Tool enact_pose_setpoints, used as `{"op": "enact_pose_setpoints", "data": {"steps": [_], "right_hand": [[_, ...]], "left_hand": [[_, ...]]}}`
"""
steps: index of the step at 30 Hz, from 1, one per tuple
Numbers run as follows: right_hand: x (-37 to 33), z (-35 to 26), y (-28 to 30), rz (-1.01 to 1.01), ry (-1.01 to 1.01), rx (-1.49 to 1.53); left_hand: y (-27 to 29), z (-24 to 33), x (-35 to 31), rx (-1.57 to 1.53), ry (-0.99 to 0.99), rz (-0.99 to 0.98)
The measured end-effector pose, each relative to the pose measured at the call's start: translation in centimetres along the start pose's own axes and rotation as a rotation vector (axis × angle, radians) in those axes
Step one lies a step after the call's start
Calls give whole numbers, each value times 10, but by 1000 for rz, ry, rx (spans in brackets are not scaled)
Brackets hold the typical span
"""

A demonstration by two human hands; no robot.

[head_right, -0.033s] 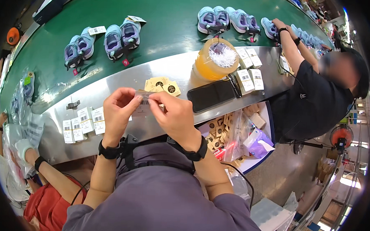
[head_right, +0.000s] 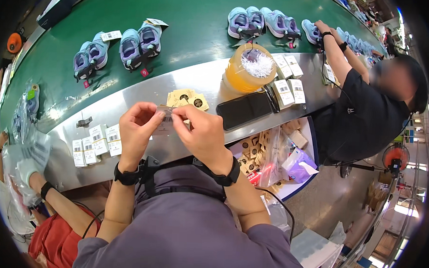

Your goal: The person stands at a green conveyor belt in a warehouse and attaches price tags to a series of light blue and purple sneakers. They pick up a tag from a stack, peel the backing, and affix it to the shoe's tongue or side before moving the shoe down the line.

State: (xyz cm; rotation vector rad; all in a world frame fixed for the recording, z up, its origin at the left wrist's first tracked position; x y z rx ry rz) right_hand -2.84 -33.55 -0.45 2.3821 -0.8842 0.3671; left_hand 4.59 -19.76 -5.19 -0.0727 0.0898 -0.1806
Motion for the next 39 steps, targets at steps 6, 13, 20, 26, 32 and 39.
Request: {"op": "enact_pose_setpoints", "data": {"steps": [6,13,20,26,32,39], "right_hand": [[5,6,4,19,26,-48],[7,12,6,19,-22,-41],[18,12,14,-67,-39,-42],[22,49,36,-316,-606,402],[91,1,88,-100,245,-186],[225,67,139,-50,-265,110]], "left_hand": [[-7,3,-2,41,-34,-21],[-14,4,-1,40,-26,-27],[-39,37,-5,280,-569,-117],[-79,77,-32,528,-1301,-297],[-127,106,-16,569,-1470,-370],[-208,98,98,743,-1182,-615]]}}
Point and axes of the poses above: each hand's wrist, its own x-axis towards the middle knuckle, its own y-axis out of the back of the hand, z = x × y, the point moved 6 cm from there along x, towards the middle knuckle, and after that the axes turned 14 degrees about z, right-handed, at the moved point
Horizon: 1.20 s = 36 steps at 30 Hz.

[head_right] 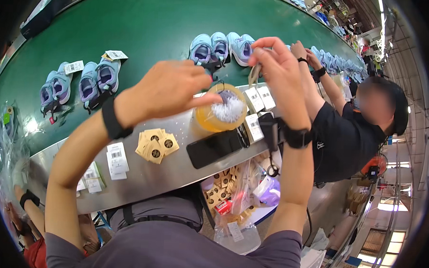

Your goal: The person stands at a green conveyor belt in a warehouse and attaches price tags to a series of light blue and purple sneakers. They pick up a tag from a stack, peel the backing, and affix it to the shoe's tongue or side before moving the shoe down the line.

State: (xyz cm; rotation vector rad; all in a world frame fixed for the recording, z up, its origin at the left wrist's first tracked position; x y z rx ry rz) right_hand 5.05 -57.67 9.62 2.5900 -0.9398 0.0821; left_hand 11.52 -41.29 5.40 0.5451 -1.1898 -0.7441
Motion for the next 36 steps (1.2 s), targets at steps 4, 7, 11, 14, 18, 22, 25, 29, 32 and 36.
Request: {"op": "enact_pose_setpoints", "data": {"steps": [4,7,11,14,18,22,25,29,32,36], "right_hand": [[86,53,33,-6,293,-858],[138,122,51,-119,340,-1493],[190,210,60,-410,132,-1714],[214,247,44,-334,-186,-1490],[210,254,33,-279,-86,-1444],[179,224,-37,-493,-96,-1187],[139,186,-114,-571,-28,-1072],[116,166,-152,-742,70,-803],[125,141,-135,-694,78,-565],[138,100,-90,-280,282,-624]], "left_hand": [[-80,-92,24,-37,107,-50],[-137,-122,31,-75,105,14],[-199,-131,51,-59,189,-68],[-208,-146,50,-30,227,-44],[-199,-153,37,-83,244,17],[-142,-191,-15,-63,383,-52],[-85,-218,-60,69,391,-57],[-39,-224,-88,205,298,-16],[-16,-206,-78,309,254,19],[-40,-206,-27,96,160,205]]}}
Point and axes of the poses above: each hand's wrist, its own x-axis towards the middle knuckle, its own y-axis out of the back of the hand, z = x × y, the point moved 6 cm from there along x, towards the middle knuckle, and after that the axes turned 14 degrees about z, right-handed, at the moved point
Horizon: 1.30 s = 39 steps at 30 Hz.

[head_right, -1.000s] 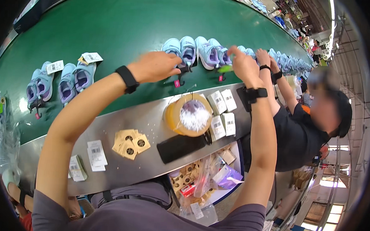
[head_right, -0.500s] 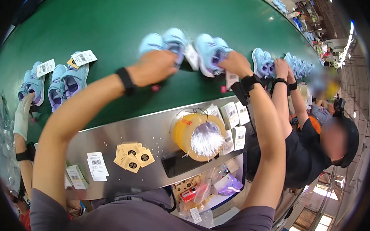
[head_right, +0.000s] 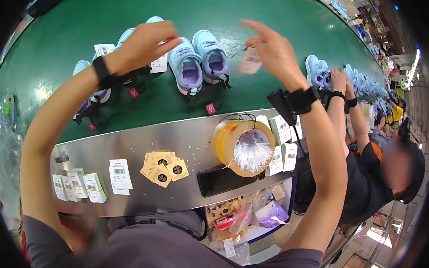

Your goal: The person stands at a green conveyor belt in a warehouse and attaches price tags to a series of light blue and purple sneakers. They pick up a tag from a stack, peel the backing, and affix it to the shoe's tongue or side before moving the shoe down the line.

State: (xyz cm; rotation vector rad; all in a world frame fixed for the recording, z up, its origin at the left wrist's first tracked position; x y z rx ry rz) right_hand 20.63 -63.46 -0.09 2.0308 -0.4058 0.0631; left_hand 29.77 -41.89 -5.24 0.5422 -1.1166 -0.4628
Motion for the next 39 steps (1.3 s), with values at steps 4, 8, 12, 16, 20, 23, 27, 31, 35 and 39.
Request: {"op": "enact_pose_setpoints", "data": {"steps": [4,8,12,16,20,23,27,31,35,39], "right_hand": [[3,25,-6,10,142,-479],[-2,19,-54,-228,271,-561],[24,32,-80,-192,113,-273],[36,26,-98,-194,111,-97],[34,2,-93,-209,239,-218],[39,13,-94,-230,191,-74],[47,22,-113,-277,180,96],[40,8,-109,60,344,-69],[43,5,-84,225,319,-125],[42,4,-86,-145,-101,387]], "left_hand": [[-78,-19,28,-276,297,-71],[-114,-35,26,-440,653,-431],[-124,-39,33,-516,749,-641],[-126,-43,30,-414,755,-718],[-101,-36,29,-383,716,-526],[-89,-35,25,-410,802,-398],[-85,-35,22,-398,827,-305],[-92,-39,22,-186,476,-206],[-77,-25,20,-260,624,-133],[-72,-37,-5,-1160,1184,-137]]}}
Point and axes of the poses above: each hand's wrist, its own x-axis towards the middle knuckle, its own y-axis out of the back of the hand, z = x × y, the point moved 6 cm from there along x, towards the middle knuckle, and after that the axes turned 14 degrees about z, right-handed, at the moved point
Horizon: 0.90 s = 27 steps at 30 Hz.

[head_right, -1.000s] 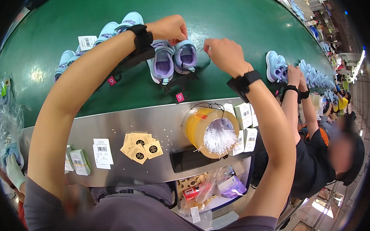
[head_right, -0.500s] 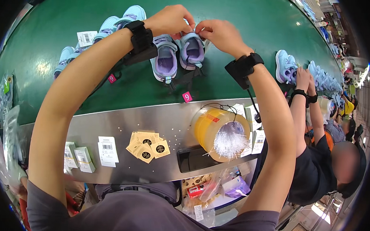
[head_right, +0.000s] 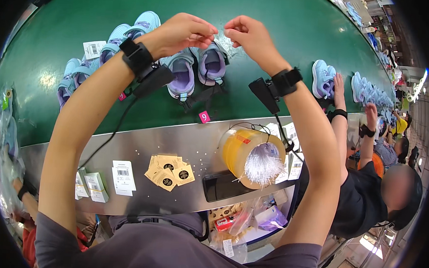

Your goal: The person stands at a green conveyor belt in a warehouse and attaches price tags to a series of light blue and purple sneakers. They pick up a tag from a stack, peel the backing, and affix it to the shoe's tongue or side before moving the shoe down the line.

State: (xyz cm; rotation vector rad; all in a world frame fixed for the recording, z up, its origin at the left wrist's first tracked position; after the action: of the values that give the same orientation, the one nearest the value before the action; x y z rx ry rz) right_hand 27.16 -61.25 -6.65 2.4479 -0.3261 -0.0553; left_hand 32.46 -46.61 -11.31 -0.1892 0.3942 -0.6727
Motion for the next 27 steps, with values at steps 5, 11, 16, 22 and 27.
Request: {"op": "enact_pose_setpoints", "data": {"steps": [5,11,16,22,27], "right_hand": [[-6,-8,-3,-128,-299,646],[-3,-10,-11,-139,-221,491],[-2,-11,-19,-202,-265,556],[-2,-15,-25,-224,-249,501],[-1,-21,-26,-196,-252,444]], "left_hand": [[9,0,-13,-113,-67,72],[7,-2,-17,-144,-126,106],[8,0,-19,-89,-171,68],[15,-3,-18,-76,-164,86],[19,-3,-19,-73,-170,88]]}}
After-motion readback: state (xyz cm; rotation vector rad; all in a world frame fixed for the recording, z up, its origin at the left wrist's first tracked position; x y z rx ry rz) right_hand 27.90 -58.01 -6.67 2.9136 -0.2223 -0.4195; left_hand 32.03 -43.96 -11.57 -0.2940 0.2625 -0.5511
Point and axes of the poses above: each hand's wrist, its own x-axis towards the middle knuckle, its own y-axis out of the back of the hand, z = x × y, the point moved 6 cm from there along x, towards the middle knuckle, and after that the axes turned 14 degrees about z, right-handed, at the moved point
